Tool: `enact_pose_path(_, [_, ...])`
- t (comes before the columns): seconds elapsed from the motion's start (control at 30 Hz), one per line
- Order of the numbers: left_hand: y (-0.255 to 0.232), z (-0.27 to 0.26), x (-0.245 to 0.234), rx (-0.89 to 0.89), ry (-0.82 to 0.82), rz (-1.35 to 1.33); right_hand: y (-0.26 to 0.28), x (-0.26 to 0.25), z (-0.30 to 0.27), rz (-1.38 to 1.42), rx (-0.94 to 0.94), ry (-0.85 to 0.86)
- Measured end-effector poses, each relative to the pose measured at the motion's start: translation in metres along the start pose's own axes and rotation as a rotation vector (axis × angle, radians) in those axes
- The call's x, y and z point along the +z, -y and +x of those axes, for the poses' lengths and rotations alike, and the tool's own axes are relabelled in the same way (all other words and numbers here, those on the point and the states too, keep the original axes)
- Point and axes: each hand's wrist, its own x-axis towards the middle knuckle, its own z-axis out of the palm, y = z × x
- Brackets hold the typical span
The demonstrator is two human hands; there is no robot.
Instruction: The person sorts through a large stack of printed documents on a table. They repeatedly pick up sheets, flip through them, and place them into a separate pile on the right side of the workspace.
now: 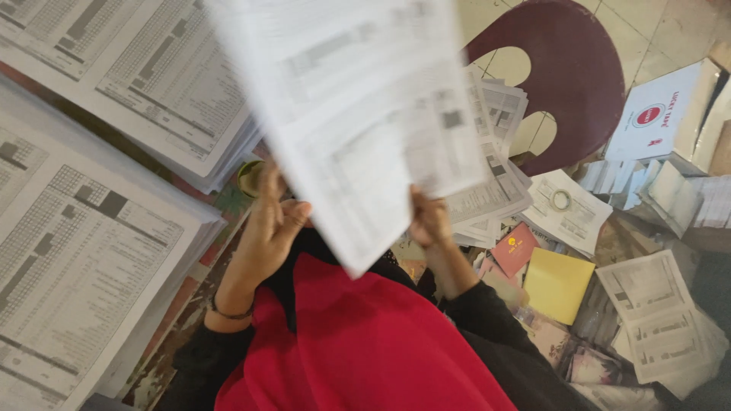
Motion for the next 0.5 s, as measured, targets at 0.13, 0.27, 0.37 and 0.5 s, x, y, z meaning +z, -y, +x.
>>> enact_pose_path(0.13, [-0.014, 0.007, -0.006, -0.167, 0.293, -0.125, 0.012, -0.110, 0.015, 0.149, -0.148, -0.311])
enact_pose_path(0.27, [0.012, -0.014, -0.024, -0.268, 0.203, 0.066, -0.019, -0.203, 0.032, 0.267, -0.234, -0.628])
enact_pose_path(0.37, [0.024, -0.025, -0.046, -0.235, 0.123, 0.050, -0.054, -0.218, 0.038, 0.322, -0.097, -0.950])
enact_pose_path(0.5, [0.036, -0.045, -0.073, -0.270, 0.061, 0.083, -0.098, -0.284, 0.064, 0.335, -0.167, -1.005])
